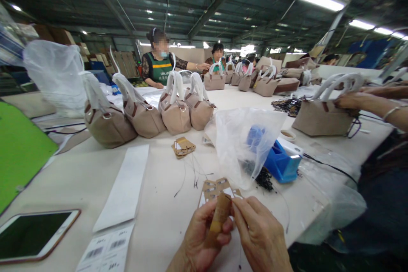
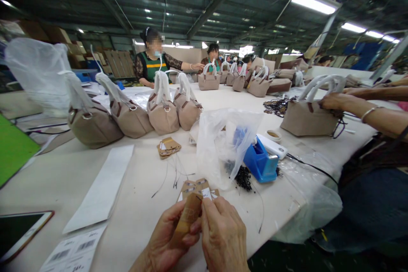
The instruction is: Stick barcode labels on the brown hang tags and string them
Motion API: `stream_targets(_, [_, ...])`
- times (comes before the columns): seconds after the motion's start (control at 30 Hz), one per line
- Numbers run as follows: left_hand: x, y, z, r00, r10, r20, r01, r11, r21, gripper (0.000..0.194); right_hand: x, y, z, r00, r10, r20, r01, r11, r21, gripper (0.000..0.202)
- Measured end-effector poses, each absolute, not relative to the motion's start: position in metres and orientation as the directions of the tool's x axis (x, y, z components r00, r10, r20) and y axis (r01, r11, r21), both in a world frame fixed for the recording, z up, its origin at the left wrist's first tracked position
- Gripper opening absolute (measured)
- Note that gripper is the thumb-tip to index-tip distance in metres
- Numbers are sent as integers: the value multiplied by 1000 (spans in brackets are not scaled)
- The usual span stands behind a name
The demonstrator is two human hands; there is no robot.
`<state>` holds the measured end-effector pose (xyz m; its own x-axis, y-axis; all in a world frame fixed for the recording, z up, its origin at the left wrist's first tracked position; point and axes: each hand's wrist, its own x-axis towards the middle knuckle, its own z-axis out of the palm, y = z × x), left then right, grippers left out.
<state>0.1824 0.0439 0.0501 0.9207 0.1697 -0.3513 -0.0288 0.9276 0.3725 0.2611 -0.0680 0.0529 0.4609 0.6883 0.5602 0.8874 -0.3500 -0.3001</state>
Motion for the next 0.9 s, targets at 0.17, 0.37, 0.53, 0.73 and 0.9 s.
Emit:
stream_targets(0.17, [180, 42, 56, 894, 318, -316, -46, 767, 640, 31, 264, -74, 55, 477, 720, 504, 869, -301, -393, 19])
stream_targets(0.37, [178, 40, 62, 854, 435, -286, -39, 602, 798, 46, 265, -83, 68, 578, 735, 354, 692, -212, -690, 22])
stream_targets(0.53, [176, 40, 56, 854, 468, -229, -28, 480, 877, 48, 267, -89, 67, 648, 731, 213, 488, -184, -853, 22])
stream_targets(0.73, [176, 38, 55, 871, 489, -59, -76, 251, 965, 32, 267, -92, 57, 707, 707, 23, 160, -128, -979, 25])
stream_targets(0.9, [176, 41, 48, 886, 462, 26, -75, 89, 993, 26, 265, -94, 52, 735, 676, -59, -3, -84, -996, 26])
